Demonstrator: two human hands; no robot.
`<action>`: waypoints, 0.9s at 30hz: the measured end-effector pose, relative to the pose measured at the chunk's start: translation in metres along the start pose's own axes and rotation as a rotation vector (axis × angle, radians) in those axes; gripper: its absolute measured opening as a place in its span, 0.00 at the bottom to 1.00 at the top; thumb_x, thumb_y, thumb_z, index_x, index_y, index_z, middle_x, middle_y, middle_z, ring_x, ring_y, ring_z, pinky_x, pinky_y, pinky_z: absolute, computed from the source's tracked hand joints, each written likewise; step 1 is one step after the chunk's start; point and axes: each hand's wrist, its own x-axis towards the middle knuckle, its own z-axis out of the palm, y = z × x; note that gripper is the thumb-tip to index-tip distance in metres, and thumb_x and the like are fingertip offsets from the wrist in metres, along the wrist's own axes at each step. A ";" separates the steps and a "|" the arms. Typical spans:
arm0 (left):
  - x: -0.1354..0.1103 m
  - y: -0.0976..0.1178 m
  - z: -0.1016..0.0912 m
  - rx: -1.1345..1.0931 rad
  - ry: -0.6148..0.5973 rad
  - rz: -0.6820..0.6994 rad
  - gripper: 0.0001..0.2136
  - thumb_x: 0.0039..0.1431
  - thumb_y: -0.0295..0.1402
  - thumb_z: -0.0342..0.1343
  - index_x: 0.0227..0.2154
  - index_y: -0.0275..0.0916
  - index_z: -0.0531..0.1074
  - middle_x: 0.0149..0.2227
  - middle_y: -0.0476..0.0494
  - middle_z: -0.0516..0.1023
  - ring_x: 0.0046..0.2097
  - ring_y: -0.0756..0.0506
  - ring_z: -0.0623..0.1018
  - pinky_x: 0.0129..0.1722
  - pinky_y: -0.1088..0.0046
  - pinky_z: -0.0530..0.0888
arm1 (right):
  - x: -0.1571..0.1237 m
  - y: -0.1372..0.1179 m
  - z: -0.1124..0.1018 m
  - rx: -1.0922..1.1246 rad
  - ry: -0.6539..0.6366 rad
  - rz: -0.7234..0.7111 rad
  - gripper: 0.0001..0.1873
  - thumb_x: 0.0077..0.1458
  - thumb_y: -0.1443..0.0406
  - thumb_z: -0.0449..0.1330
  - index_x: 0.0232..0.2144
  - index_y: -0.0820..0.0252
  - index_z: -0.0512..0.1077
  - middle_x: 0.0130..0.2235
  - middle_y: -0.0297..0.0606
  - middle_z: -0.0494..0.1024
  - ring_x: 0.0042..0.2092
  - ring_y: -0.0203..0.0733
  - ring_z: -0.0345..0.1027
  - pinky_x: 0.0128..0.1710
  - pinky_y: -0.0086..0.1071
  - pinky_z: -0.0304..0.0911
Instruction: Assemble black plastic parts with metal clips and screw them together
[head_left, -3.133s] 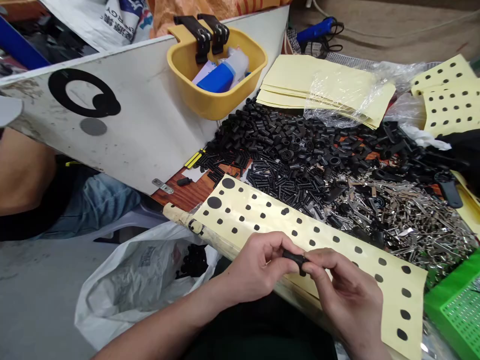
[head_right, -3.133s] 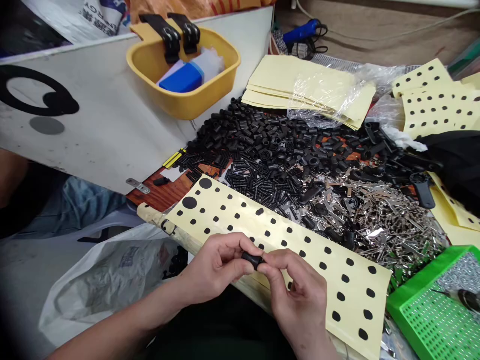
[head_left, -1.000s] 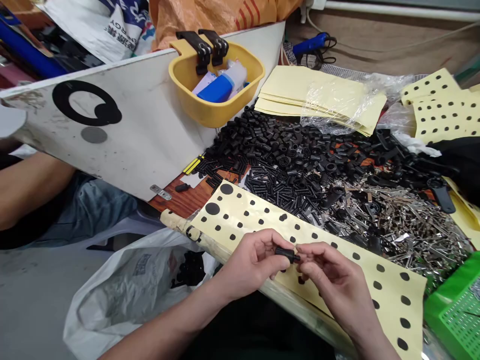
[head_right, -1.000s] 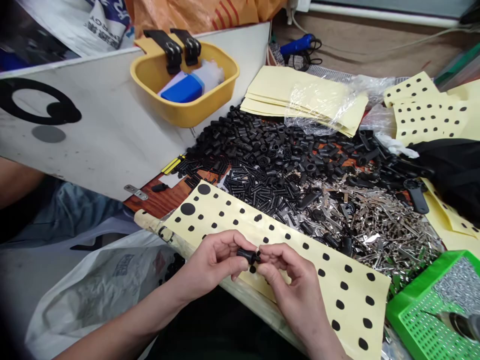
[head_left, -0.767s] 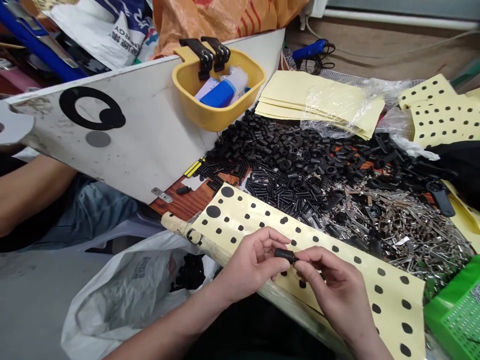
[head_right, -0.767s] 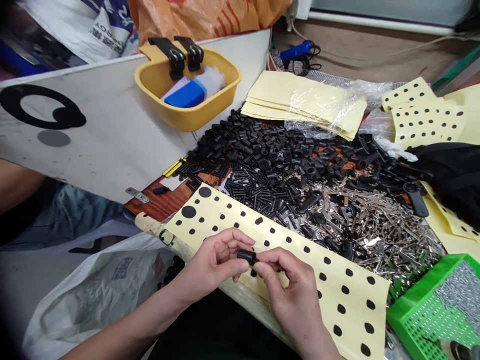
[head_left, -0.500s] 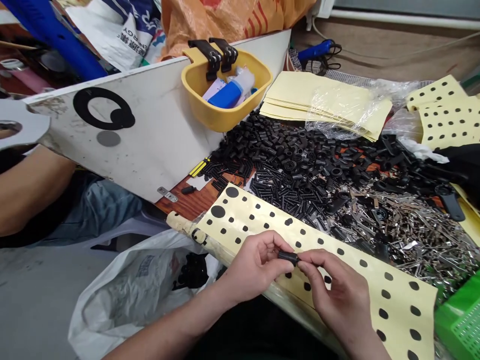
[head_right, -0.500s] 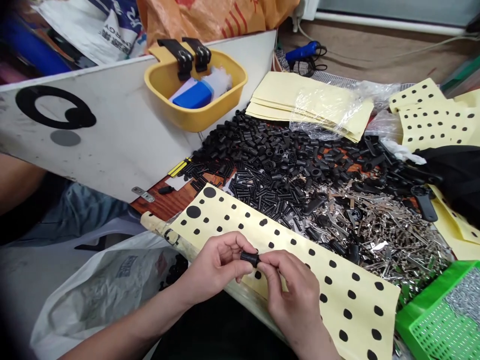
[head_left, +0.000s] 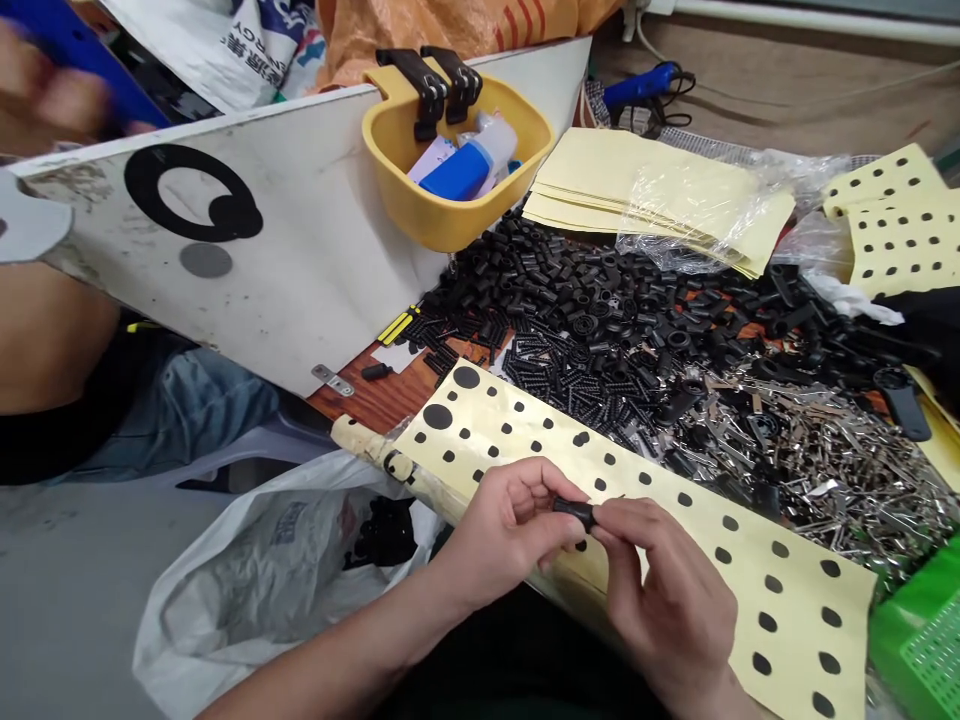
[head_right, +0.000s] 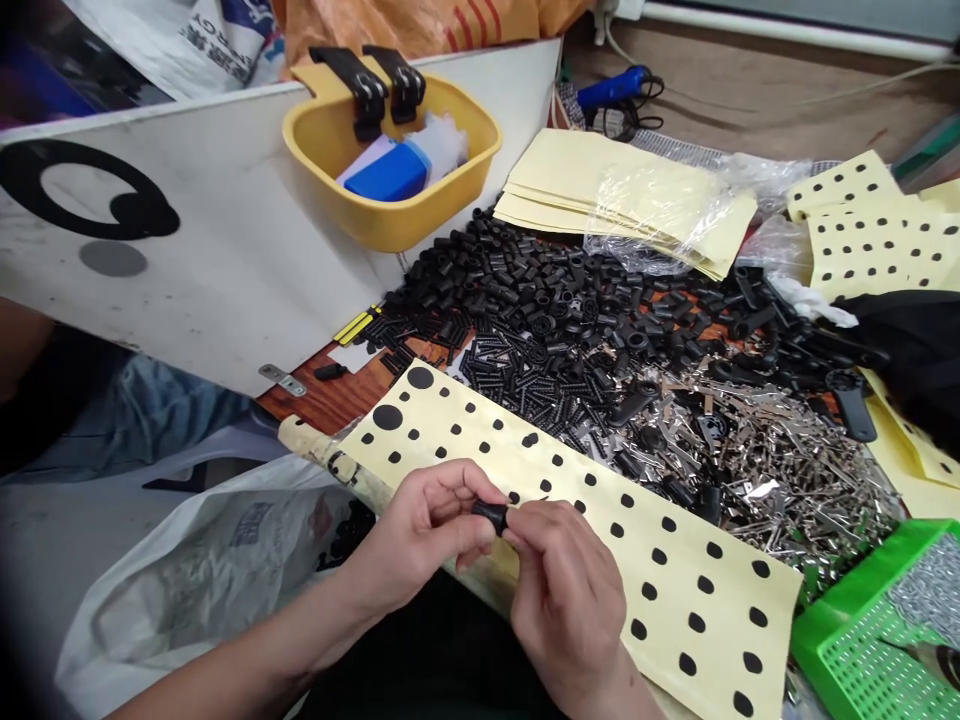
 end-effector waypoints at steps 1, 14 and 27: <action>0.000 0.001 -0.001 -0.018 -0.012 -0.019 0.07 0.43 0.27 0.60 0.28 0.34 0.70 0.20 0.53 0.70 0.19 0.56 0.63 0.19 0.80 0.62 | 0.002 0.001 -0.001 0.009 -0.019 -0.041 0.16 0.53 0.80 0.54 0.37 0.57 0.68 0.28 0.36 0.76 0.31 0.39 0.73 0.31 0.33 0.70; -0.008 -0.002 0.003 0.535 0.089 0.523 0.05 0.52 0.22 0.52 0.30 0.37 0.70 0.30 0.44 0.78 0.33 0.47 0.77 0.35 0.72 0.74 | 0.006 -0.010 -0.001 0.366 -0.026 0.545 0.04 0.54 0.67 0.60 0.27 0.59 0.72 0.22 0.32 0.74 0.22 0.34 0.68 0.21 0.24 0.65; -0.005 -0.002 -0.001 0.568 0.014 0.614 0.06 0.55 0.22 0.53 0.29 0.37 0.72 0.30 0.43 0.78 0.35 0.47 0.77 0.38 0.70 0.74 | 0.006 0.011 -0.012 0.751 -0.299 0.862 0.13 0.51 0.58 0.64 0.26 0.63 0.72 0.20 0.32 0.71 0.22 0.32 0.63 0.21 0.26 0.63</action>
